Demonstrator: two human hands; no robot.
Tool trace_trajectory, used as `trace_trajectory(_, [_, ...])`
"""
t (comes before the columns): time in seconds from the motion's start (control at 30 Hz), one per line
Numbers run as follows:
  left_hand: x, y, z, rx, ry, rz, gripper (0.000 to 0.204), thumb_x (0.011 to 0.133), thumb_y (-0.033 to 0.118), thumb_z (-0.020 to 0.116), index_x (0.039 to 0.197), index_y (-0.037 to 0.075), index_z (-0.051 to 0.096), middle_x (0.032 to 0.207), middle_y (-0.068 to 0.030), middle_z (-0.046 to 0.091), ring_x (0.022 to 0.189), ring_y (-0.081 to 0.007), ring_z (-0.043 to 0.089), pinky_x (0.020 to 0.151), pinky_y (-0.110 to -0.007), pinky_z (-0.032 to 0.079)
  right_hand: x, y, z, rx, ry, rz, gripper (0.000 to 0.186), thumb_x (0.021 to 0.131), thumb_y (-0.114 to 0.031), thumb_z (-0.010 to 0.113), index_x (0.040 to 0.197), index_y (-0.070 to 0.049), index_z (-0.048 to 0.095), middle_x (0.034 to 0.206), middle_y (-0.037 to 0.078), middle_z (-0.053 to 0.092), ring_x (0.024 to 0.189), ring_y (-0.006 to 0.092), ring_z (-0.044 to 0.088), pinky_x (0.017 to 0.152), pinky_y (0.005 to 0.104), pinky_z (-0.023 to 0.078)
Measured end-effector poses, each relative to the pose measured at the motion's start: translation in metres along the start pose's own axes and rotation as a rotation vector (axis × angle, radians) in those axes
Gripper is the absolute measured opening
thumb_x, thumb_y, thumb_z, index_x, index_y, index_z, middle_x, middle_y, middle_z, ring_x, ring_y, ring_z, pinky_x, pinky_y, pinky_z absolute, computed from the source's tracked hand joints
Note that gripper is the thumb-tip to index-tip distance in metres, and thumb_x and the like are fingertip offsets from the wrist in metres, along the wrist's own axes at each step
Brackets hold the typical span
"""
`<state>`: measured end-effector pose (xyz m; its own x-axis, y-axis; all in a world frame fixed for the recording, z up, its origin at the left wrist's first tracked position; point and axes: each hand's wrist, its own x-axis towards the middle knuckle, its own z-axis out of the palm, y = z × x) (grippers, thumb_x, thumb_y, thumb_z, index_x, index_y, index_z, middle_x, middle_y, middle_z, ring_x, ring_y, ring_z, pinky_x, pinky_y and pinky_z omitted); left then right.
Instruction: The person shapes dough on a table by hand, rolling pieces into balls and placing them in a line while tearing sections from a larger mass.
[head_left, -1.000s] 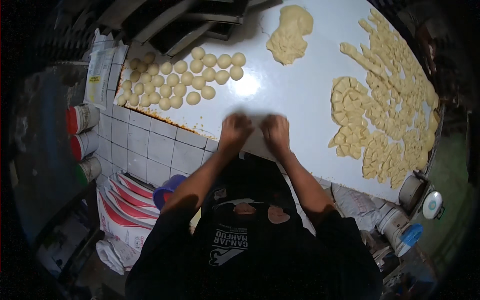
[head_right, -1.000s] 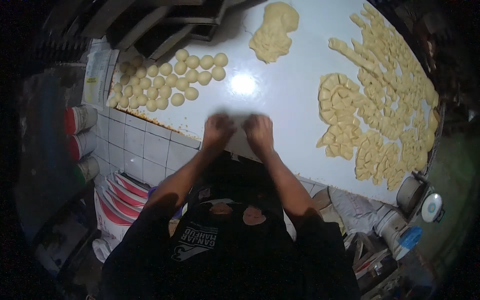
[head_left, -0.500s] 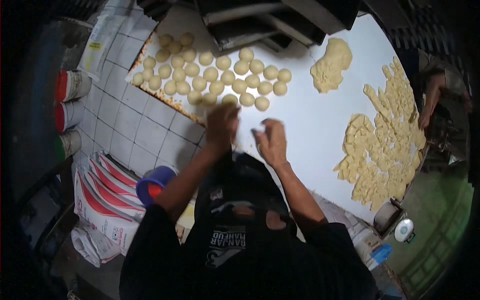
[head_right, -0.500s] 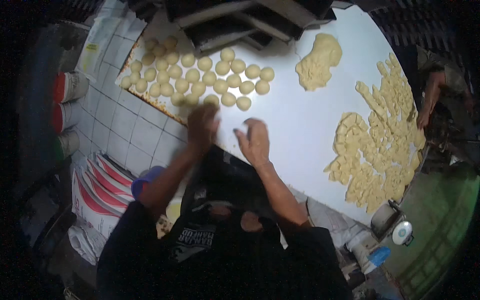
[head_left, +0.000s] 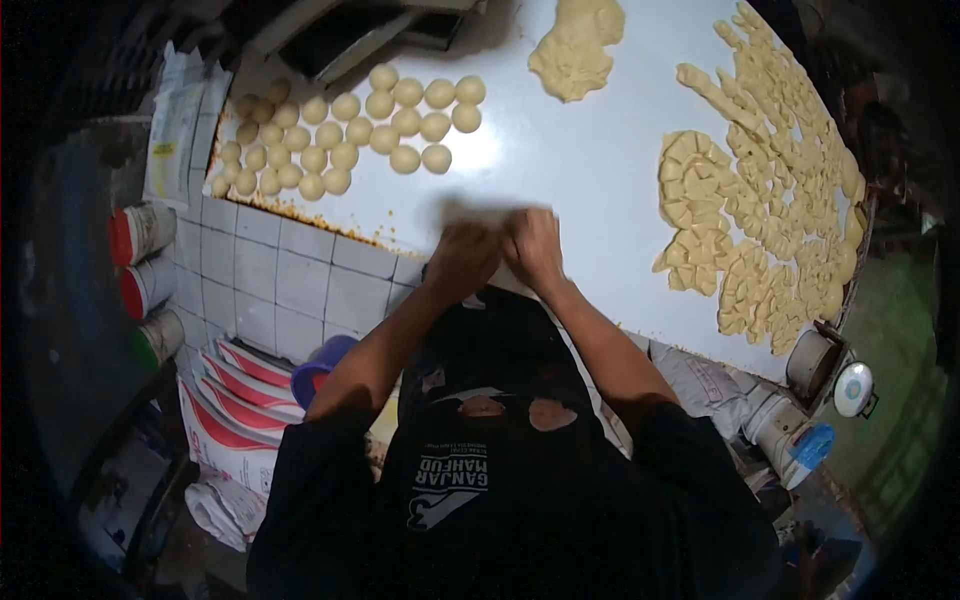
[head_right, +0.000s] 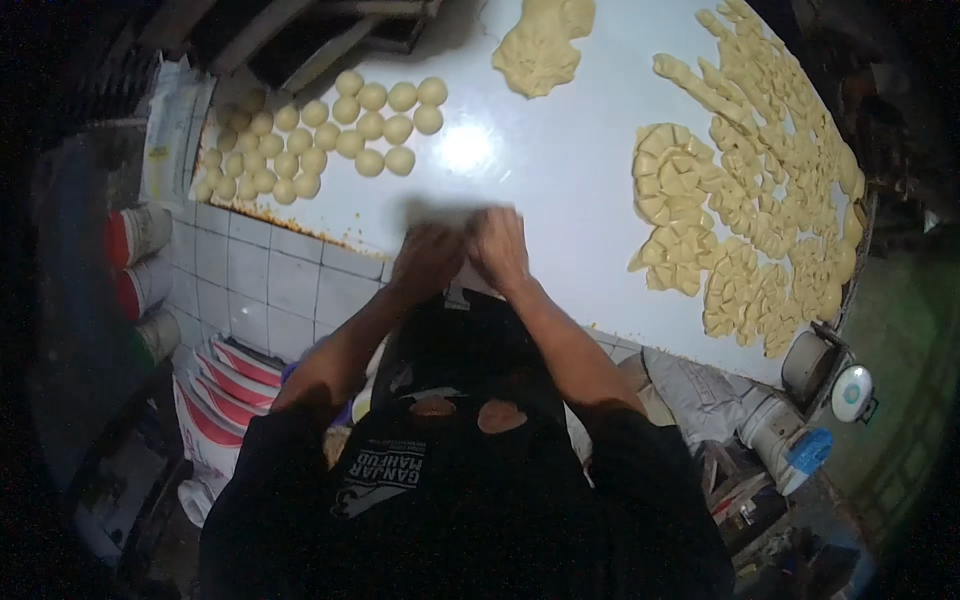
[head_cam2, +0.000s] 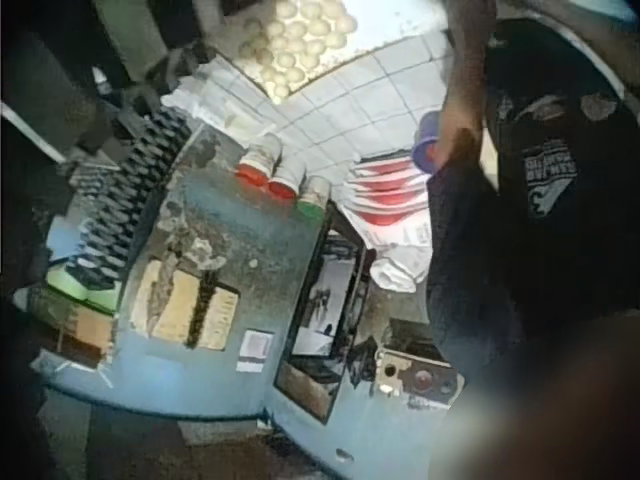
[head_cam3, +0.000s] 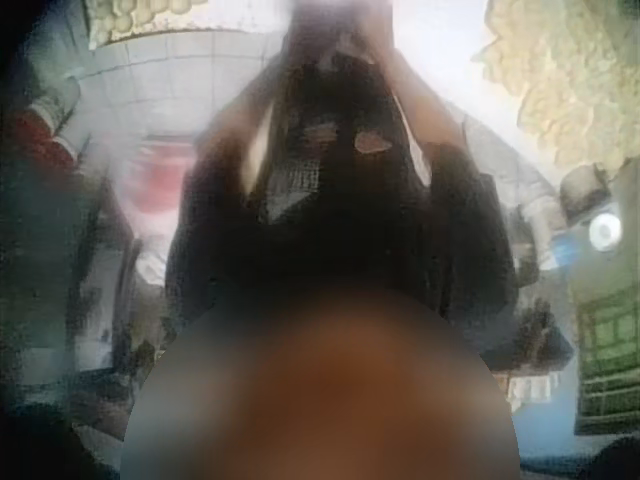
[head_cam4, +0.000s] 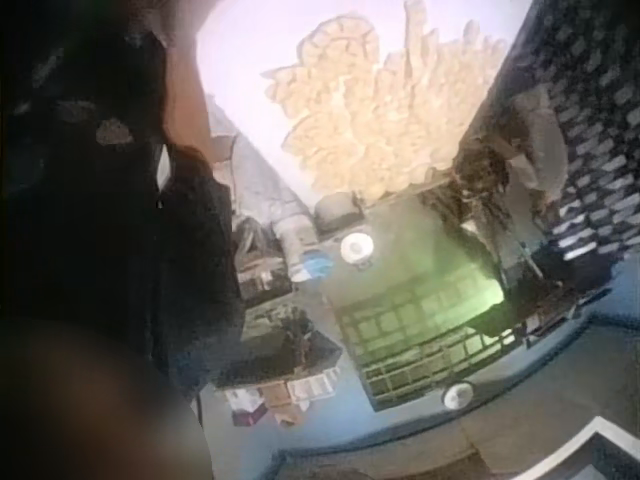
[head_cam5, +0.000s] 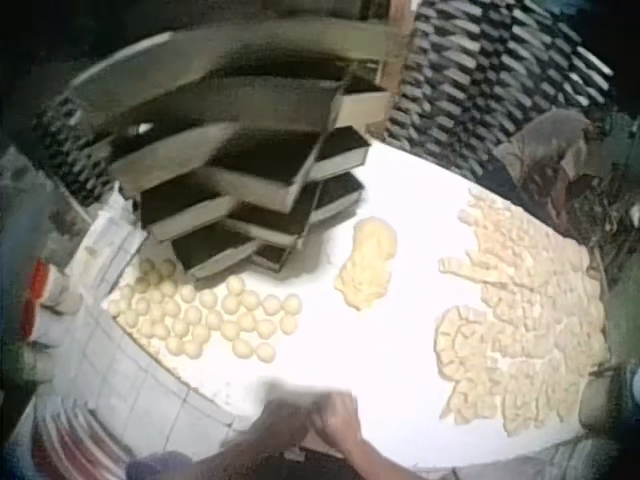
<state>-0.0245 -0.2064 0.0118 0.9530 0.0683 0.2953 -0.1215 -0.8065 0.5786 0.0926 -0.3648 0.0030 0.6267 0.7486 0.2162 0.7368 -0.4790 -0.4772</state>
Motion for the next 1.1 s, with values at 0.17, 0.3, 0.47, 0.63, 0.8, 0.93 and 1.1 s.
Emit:
trace_trajectory(0.17, [0.024,-0.041,-0.03,0.225,0.007,-0.163,0.017,0.091,0.025,0.078,0.096,0.011,0.069,0.102,-0.0106,0.064,0.097,-0.0325,0.06,0.084,-0.05,0.047,0.034,0.047,-0.048,-0.008,-0.054,-0.139,0.029,0.081,-0.03,0.087,0.095,-0.012,0.069,0.105,0.01,0.063,0.103,0.0313,0.059,0.086,0.0476,0.045])
trace_trajectory(0.3, [0.01,-0.008,0.027,0.032,-0.037,-0.372,0.015,0.089,0.016,0.079,0.089,0.01,0.066,0.101,-0.0102,0.064,0.098,-0.0355,0.06,0.082,-0.052,0.047,0.025,0.006,-0.015,-0.075,0.067,0.094,0.028,0.079,-0.026,0.09,0.093,-0.012,0.07,0.101,0.009,0.065,0.106,0.0325,0.061,0.089,0.0469,0.047])
trace_trajectory(0.47, [0.01,-0.046,-0.032,0.239,0.107,-0.19,0.019,0.084,0.017,0.083,0.092,0.009,0.067,0.102,-0.0095,0.065,0.098,-0.0352,0.06,0.085,-0.052,0.048,0.021,0.064,-0.045,-0.003,-0.065,-0.133,0.023,0.088,-0.02,0.084,0.097,-0.009,0.067,0.102,0.013,0.063,0.098,0.0365,0.058,0.085,0.0503,0.045])
trace_trajectory(0.63, [-0.002,-0.008,-0.005,0.012,0.246,-0.154,0.014,0.09,0.015,0.074,0.101,0.008,0.07,0.108,-0.0103,0.067,0.103,-0.0348,0.062,0.093,-0.049,0.051,-0.009,0.011,-0.04,0.089,-0.008,-0.014,0.031,0.092,-0.004,0.074,0.122,-0.002,0.065,0.125,0.022,0.064,0.121,0.0431,0.058,0.106,0.0545,0.045])
trace_trajectory(0.8, [-0.029,-0.027,-0.058,-0.075,0.102,-0.242,0.021,0.089,0.005,0.068,0.109,0.007,0.07,0.107,-0.011,0.066,0.104,-0.0331,0.063,0.094,-0.045,0.053,0.032,0.001,-0.085,0.03,-0.391,0.343,0.054,0.095,-0.01,0.077,0.144,-0.001,0.056,0.141,0.026,0.062,0.125,0.0438,0.064,0.105,0.0508,0.053])
trace_trajectory(0.93, [-0.011,0.003,-0.046,-0.194,0.087,-0.183,0.022,0.089,0.013,0.074,0.109,0.005,0.072,0.115,-0.0124,0.066,0.11,-0.0358,0.062,0.096,-0.052,0.051,0.155,-0.115,-0.039,0.5,-0.295,0.161,0.049,0.093,-0.024,0.082,0.132,-0.001,0.063,0.135,0.024,0.064,0.119,0.0425,0.064,0.098,0.0525,0.053])
trace_trajectory(1.1, [-0.079,0.001,-0.1,-0.111,0.21,-0.414,0.047,0.089,0.02,0.083,0.131,0.006,0.067,0.142,-0.0162,0.062,0.133,-0.0382,0.059,0.114,-0.053,0.046,0.125,-0.125,-0.006,0.085,-0.187,-0.29,0.042,0.087,-0.029,0.085,0.118,-0.005,0.07,0.131,0.017,0.066,0.131,0.0359,0.057,0.106,0.0495,0.047])
